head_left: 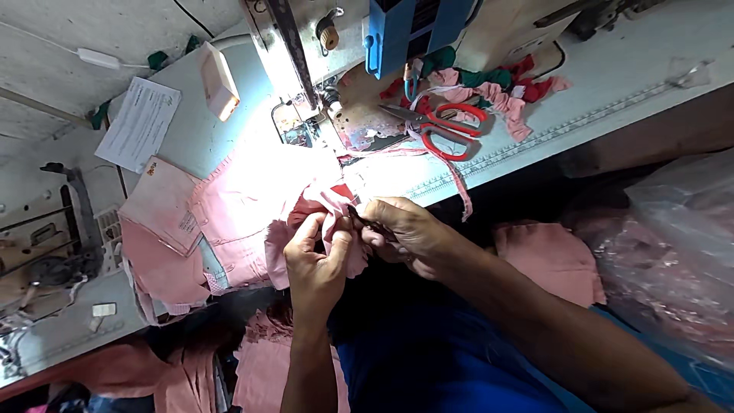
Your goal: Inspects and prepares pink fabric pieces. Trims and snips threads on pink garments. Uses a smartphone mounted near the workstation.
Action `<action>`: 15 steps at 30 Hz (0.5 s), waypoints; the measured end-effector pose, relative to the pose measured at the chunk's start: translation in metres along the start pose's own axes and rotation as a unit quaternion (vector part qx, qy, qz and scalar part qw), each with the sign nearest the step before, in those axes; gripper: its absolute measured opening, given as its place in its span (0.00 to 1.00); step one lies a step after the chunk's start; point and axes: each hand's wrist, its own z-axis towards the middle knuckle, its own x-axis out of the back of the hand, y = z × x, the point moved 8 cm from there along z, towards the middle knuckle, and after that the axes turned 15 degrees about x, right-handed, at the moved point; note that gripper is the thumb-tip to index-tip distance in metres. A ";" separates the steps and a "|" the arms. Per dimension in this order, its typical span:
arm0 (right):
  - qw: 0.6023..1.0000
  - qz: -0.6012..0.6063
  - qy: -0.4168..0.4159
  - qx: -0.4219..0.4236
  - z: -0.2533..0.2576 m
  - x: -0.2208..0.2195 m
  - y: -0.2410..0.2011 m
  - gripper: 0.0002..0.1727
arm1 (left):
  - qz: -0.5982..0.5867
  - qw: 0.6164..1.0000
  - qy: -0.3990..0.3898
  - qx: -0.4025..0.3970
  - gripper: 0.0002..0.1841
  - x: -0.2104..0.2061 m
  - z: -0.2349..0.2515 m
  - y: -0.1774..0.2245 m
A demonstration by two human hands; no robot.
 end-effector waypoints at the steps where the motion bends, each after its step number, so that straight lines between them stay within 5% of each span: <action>1: 1.000 0.002 0.000 0.001 0.000 0.000 -0.001 0.20 | -0.005 1.000 -0.001 0.002 0.03 0.000 0.000 0.000; 11: 0.969 -0.219 0.050 0.104 0.000 0.009 -0.017 0.11 | 0.073 0.997 0.022 -0.018 0.01 0.000 -0.001 0.001; 15: 0.995 -0.077 0.030 0.059 0.001 0.005 -0.006 0.14 | 0.057 0.998 0.015 -0.019 0.02 0.000 -0.001 0.002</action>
